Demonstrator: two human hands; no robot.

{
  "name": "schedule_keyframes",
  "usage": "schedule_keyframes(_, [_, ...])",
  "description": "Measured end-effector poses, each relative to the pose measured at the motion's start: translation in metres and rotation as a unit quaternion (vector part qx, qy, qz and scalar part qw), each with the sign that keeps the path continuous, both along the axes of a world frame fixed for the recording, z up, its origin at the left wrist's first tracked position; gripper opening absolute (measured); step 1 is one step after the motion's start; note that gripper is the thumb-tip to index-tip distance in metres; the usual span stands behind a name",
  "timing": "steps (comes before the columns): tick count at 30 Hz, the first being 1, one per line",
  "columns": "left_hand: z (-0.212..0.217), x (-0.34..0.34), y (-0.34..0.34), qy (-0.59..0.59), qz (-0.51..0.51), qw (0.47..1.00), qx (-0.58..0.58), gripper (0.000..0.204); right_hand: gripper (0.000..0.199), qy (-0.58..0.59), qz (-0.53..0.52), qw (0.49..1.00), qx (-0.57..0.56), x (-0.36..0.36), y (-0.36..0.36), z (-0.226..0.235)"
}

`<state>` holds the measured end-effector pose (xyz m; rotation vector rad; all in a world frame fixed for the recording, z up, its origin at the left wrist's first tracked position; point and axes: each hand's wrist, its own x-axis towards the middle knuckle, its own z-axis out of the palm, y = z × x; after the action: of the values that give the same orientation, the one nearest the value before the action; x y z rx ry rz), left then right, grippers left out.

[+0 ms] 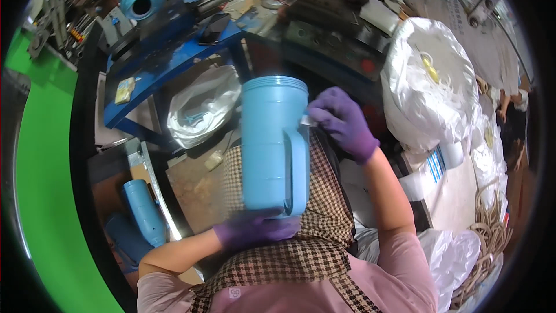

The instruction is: The person assembles light blue thermal bottles by wiping the interiors with a cloth, inserting inner components, and attaching handles by hand.

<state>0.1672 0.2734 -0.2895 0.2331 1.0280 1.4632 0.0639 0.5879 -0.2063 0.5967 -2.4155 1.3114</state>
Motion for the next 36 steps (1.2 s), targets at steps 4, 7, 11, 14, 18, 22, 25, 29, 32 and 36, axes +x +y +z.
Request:
schedule_keyframes(4, [0.004,0.004,-0.003,0.108,0.002,0.994,-0.012,0.043,0.003,-0.114,0.069,0.988,-0.071,-0.03,-0.037,0.002])
schedule_keyframes(7, [0.003,0.01,-0.008,-0.032,0.04,0.997,0.053,0.036,0.013,-0.19,0.054,0.979,-0.041,-0.036,-0.05,0.002])
schedule_keyframes(11, [0.033,0.01,-0.017,0.795,0.05,0.604,-0.024,0.03,0.06,0.07,-0.105,0.984,0.123,-0.046,-0.068,-0.02])
schedule_keyframes(14, [0.05,0.007,-0.045,0.902,0.053,0.421,-0.084,0.039,0.088,-0.164,-0.013,0.978,-0.131,-0.069,-0.057,-0.029])
schedule_keyframes(18, [0.094,0.005,-0.092,0.701,0.192,0.68,-0.09,0.07,0.078,-0.136,-0.134,0.981,-0.026,-0.084,-0.084,-0.042])
schedule_keyframes(22, [0.068,0.049,-0.099,0.263,0.616,0.718,-0.189,0.066,0.079,-0.041,0.105,0.992,0.057,-0.132,-0.173,0.05])
schedule_keyframes(25, [0.059,0.083,-0.12,0.276,0.677,0.669,-0.132,0.071,0.077,0.084,0.029,0.975,0.202,-0.209,-0.266,0.106])
schedule_keyframes(29, [0.077,0.049,-0.119,0.263,0.76,0.594,0.025,0.077,0.047,0.163,-0.143,0.934,0.283,-0.323,-0.27,0.091])
schedule_keyframes(32, [0.123,0.025,-0.122,0.294,0.796,0.528,-0.017,0.085,0.022,0.342,-0.147,0.898,0.235,-0.293,-0.264,0.091])
schedule_keyframes(36, [0.157,-0.021,-0.171,0.404,0.758,0.507,-0.063,0.085,0.033,0.463,-0.023,0.876,0.135,-0.11,-0.155,0.072])
